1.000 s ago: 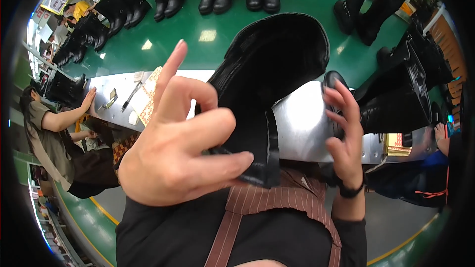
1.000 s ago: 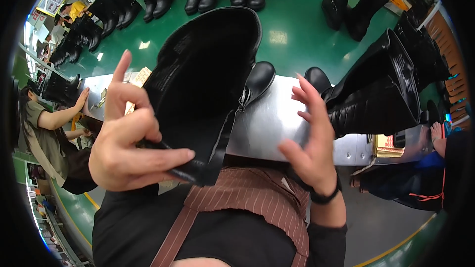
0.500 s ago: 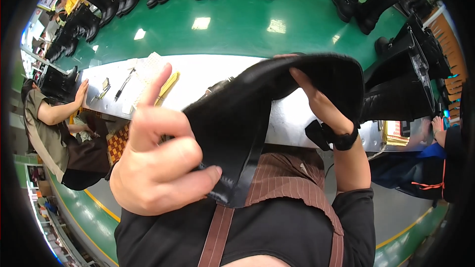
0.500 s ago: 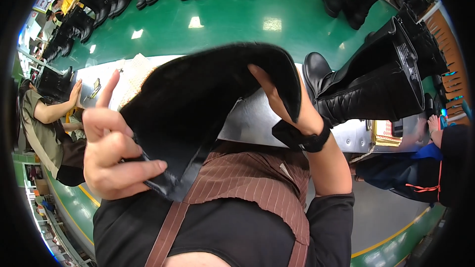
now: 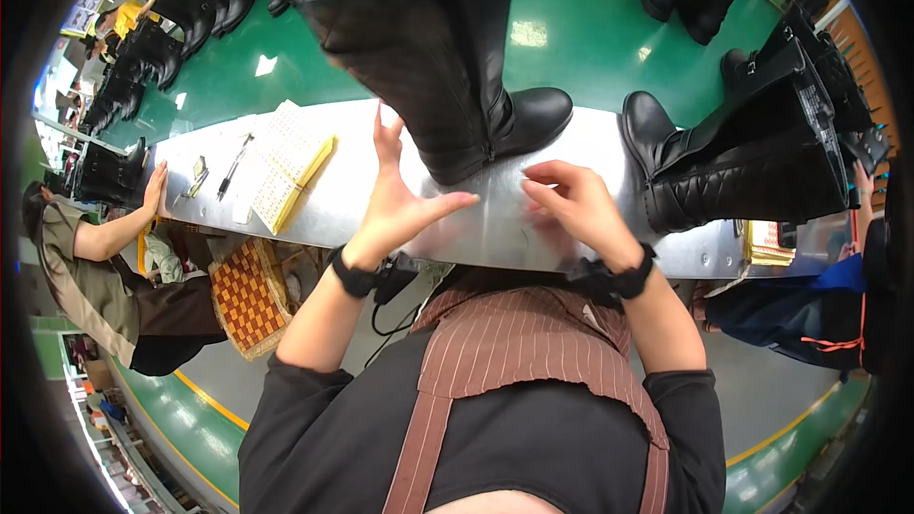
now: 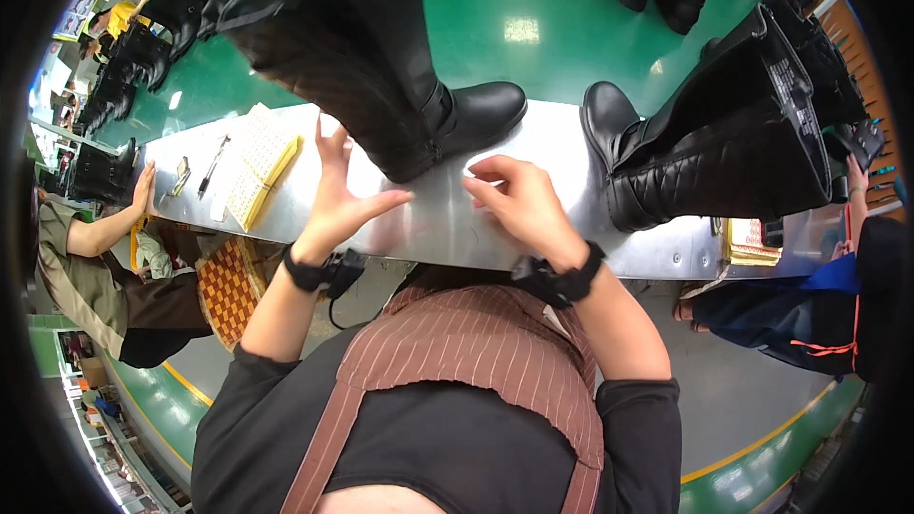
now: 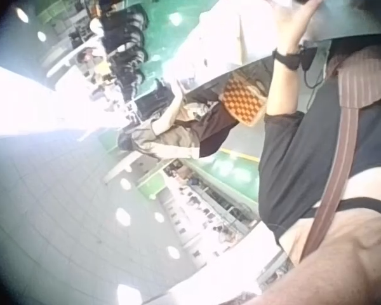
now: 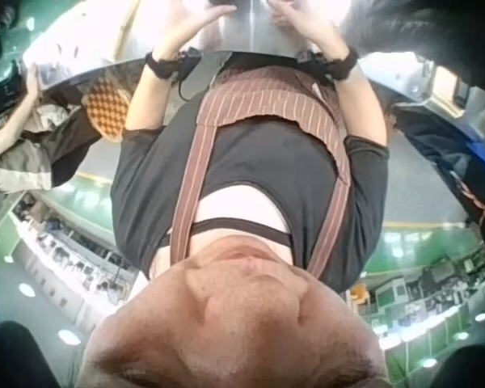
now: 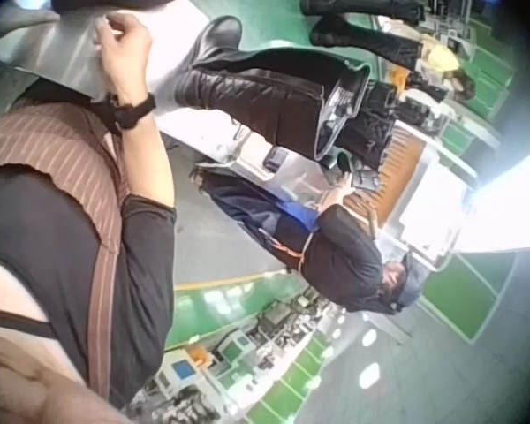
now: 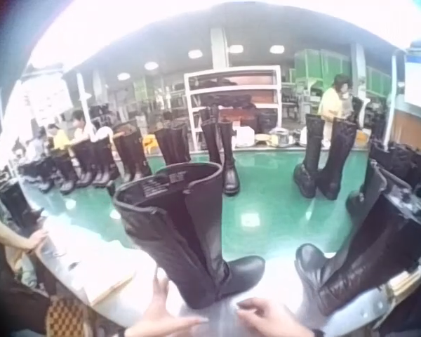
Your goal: Inspecting and cleaning black leather boots on a factory assembly line.
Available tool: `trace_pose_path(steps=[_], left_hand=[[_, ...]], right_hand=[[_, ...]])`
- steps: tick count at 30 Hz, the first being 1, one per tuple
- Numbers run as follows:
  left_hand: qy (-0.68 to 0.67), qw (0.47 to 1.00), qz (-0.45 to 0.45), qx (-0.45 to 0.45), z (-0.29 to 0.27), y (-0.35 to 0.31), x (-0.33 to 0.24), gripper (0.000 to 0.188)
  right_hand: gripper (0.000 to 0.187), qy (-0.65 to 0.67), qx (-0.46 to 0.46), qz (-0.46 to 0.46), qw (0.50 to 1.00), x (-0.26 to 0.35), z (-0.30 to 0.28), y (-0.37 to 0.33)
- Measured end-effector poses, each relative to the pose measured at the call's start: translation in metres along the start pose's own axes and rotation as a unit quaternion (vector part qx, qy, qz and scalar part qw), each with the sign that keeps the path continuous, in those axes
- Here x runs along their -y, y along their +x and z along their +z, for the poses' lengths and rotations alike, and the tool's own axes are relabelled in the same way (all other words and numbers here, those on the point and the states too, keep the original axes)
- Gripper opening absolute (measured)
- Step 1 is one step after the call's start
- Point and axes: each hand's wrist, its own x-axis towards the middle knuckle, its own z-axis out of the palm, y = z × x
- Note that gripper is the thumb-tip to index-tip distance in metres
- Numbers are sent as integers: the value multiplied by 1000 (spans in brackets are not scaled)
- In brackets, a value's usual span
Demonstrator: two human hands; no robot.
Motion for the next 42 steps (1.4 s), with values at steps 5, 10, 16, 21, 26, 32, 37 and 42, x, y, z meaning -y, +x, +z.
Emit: trace_pose_path(steps=[5,10,16,21,26,32,37,42], left_hand=[[-157,971,-175,54,18,15,33,74],[-156,979,-131,30,18,16,40,59],[-149,974,-162,57,20,18,40,57],[-80,983,-164,26,27,10,34,54],[-29,986,-163,-2,27,-2,35,54],[-30,986,-162,5,27,-1,34,50],[-62,989,-137,-4,28,-2,38,47],[-94,984,-148,21,26,0,30,48]], right_hand=[[32,113,-56,48,991,-4,45,35],[28,131,-68,70,987,-6,47,47],[24,164,-46,82,982,-9,48,42],[22,110,-94,64,987,-10,53,37],[20,101,-67,26,992,-17,53,36],[21,39,33,54,997,-13,41,42],[26,176,129,120,968,-5,33,44],[25,348,84,-75,931,45,37,26]])
